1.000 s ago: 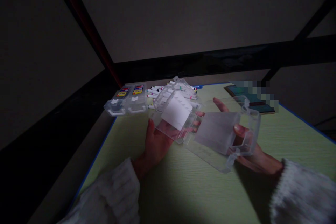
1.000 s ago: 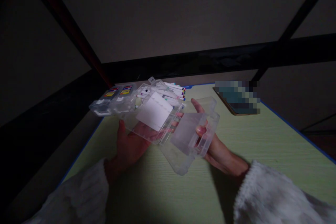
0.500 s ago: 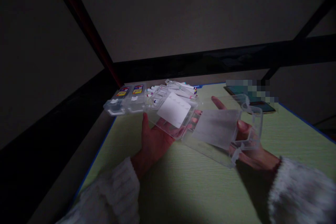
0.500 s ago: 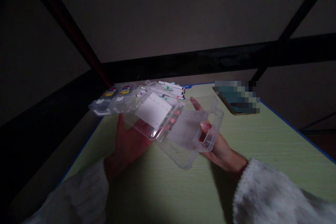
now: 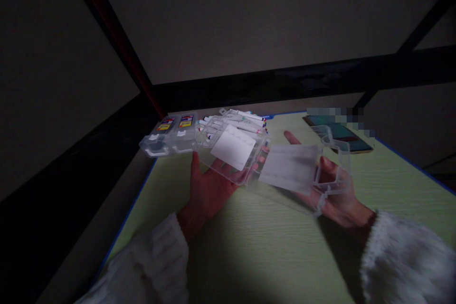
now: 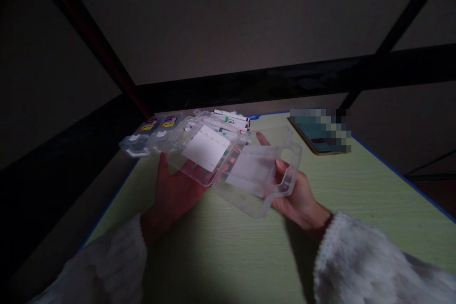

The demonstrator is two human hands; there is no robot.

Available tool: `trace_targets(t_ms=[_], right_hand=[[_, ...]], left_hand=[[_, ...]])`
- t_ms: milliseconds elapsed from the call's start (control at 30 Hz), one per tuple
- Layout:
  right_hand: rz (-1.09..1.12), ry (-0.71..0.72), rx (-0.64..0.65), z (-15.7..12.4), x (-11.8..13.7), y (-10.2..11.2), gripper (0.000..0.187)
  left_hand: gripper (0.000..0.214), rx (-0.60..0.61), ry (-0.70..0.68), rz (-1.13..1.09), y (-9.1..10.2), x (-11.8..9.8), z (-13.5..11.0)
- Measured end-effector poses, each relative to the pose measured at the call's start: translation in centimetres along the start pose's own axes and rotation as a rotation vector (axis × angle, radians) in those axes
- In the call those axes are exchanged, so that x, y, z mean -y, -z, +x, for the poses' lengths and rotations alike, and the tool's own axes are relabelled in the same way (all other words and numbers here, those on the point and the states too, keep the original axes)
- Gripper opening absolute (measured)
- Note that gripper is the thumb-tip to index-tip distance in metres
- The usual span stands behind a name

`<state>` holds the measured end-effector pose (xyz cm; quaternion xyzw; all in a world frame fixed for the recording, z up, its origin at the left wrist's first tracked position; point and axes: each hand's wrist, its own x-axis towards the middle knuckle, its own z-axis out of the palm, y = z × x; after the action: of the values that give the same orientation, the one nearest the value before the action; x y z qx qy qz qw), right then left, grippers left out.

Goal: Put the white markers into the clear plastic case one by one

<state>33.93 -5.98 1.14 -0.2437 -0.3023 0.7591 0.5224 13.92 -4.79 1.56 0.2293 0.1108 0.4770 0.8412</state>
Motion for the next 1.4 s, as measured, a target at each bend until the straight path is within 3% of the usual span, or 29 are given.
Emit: trace_targets(t_ms=[100,333,600,1000,1400], right_hand=[[0.094,0.022,-0.075,0.2,-0.2,0.4,0.071],[0.197,0.003,-0.070,0.7,-0.3,0.9,0.075],[0.242,0.023,-0.016,0.5,-0.2,0.8,0.072],[0.283,0.002,0.050,0.5,-0.1,0.9,0.045],[0.288,0.006,-0.010,0.7,0.3,0.5,0.048]], left_hand=[[0.075,-0.049,0.013,-0.019,0.2,-0.1,0.1],[0.071,-0.096,0.039,-0.004,0.5,-0.1,0.0],[0.073,-0.031,0.088,-0.014,0.6,-0.3,-0.2],[0.072,-0.039,0.058,-0.021,0.4,-0.7,-0.4],[0.054,0.063,-0.026,0.154,1.4,-0.2,-0.9]])
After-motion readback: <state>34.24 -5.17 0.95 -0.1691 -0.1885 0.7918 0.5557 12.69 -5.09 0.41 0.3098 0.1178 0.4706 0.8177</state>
